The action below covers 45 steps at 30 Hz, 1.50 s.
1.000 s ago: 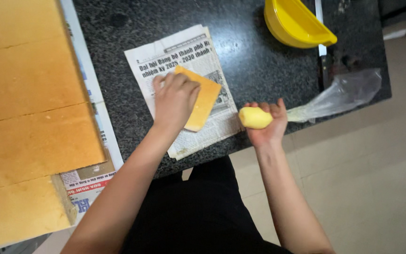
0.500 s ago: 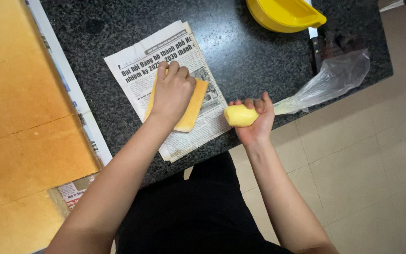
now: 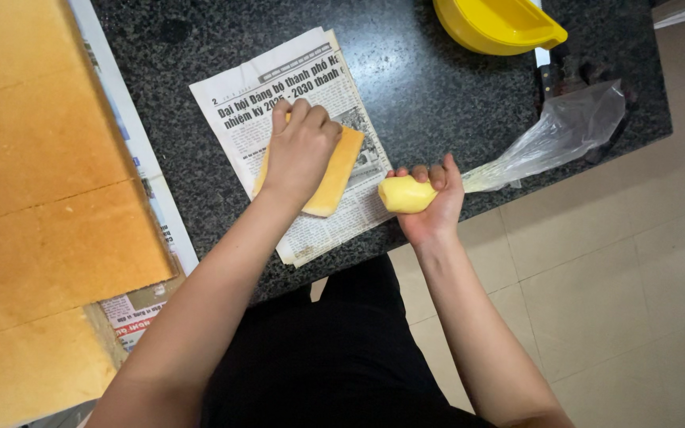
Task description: The person takes a piece of sponge cake from a tray and places it onto a piece of newspaper. They then pipe a yellow sauce in a zigzag pattern over the cake and roll it into a cylinder using the newspaper as a guide.
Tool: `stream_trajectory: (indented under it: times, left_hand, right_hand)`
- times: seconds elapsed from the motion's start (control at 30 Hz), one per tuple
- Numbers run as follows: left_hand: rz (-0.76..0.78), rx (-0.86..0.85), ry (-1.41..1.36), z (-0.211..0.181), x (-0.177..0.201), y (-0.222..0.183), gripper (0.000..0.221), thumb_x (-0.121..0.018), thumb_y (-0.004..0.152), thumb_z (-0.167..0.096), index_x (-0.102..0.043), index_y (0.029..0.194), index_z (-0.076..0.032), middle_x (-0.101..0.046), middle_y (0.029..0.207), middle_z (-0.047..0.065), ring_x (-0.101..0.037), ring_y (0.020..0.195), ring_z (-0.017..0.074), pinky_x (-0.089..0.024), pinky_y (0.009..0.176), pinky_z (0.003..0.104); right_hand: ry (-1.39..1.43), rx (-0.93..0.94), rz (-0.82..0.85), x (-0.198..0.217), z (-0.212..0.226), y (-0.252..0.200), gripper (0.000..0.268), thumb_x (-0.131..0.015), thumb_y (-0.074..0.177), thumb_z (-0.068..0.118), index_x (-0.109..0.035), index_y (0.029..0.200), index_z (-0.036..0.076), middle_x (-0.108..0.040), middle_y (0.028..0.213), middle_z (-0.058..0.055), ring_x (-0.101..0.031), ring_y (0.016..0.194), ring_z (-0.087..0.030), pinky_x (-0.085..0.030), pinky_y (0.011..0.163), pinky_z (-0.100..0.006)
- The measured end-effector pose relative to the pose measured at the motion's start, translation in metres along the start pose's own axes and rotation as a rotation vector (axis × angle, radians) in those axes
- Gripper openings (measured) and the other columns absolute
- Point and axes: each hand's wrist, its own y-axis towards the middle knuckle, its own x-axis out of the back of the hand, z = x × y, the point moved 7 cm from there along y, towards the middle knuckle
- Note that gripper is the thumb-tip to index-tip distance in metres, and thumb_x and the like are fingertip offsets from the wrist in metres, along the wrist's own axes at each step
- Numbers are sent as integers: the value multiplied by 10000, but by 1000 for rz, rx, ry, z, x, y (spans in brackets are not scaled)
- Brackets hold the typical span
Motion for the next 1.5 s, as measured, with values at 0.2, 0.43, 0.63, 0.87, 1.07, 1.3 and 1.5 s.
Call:
stream_trajectory:
  times: [0.2, 0.43, 0.63, 0.87, 1.07, 1.3, 1.5]
  left_hand:
    - [42, -51, 208, -4, -13, 6, 100, -645, 828, -67, -746, 823, -66, -663, 901, 77, -579, 1027, 242, -363, 1097, 429]
    - [-15, -4, 162, 3, -15, 3, 109, -633, 881, -93, -715, 815, -61, -645, 872, 93, -570, 974, 260, -367, 1050, 431]
    - [11, -34, 124, 2, -11, -6, 63, -668, 860, -83, -729, 850, -92, -645, 900, 50, -570, 1016, 231, -363, 1075, 423]
    - [12, 68, 53, 5, -4, 5, 76, -687, 910, -138, -723, 880, -79, -638, 927, 68, -574, 1015, 250, -353, 1068, 442]
    - [-21, 489, -220, 73, 19, -52, 281, -537, 1025, -63, -620, 1293, -45, -604, 1377, 130, -500, 1365, 287, -236, 1210, 485]
    - [245, 425, -82, 108, -6, -104, 464, -430, 1074, -173, -452, 1527, -72, -325, 1660, 142, -231, 1553, 297, -73, 1272, 488]
    - [256, 435, 31, 106, -24, -112, 509, -433, 1066, -209, -407, 1570, -138, -300, 1684, 91, -226, 1550, 263, -170, 1219, 533]
  right_hand:
    - [24, -17, 40, -3, -5, -1, 576, -396, 1081, 420, -317, 574, 157, -478, 632, -55, -540, 793, -279, -506, 923, -491]
    - [26, -3, 34, 3, -1, -3, 574, -397, 1087, 413, -322, 578, 159, -481, 639, -53, -537, 788, -277, -507, 923, -485]
    - [31, -7, 28, 10, -4, 0, 580, -397, 1088, 417, -319, 574, 159, -485, 631, -54, -550, 788, -281, -506, 915, -482]
    - [59, 4, 52, -13, -4, -8, 503, -500, 1044, 391, -417, 615, 142, -526, 671, -60, -574, 805, -284, -529, 926, -507]
    - [208, 144, 135, -61, 40, -40, 440, -602, 960, 319, -679, 1190, -48, -619, 1323, -190, -608, 1253, -392, -535, 1095, -456]
    - [-30, 81, 582, -109, 31, -29, 188, -645, 1026, 421, -725, 1125, 283, -605, 1458, -11, -546, 1409, -270, -433, 1258, -542]
    - [55, 120, 287, -89, 20, -2, 417, -514, 998, 548, -654, 868, 178, -632, 884, -50, -630, 1002, -324, -443, 1151, -619]
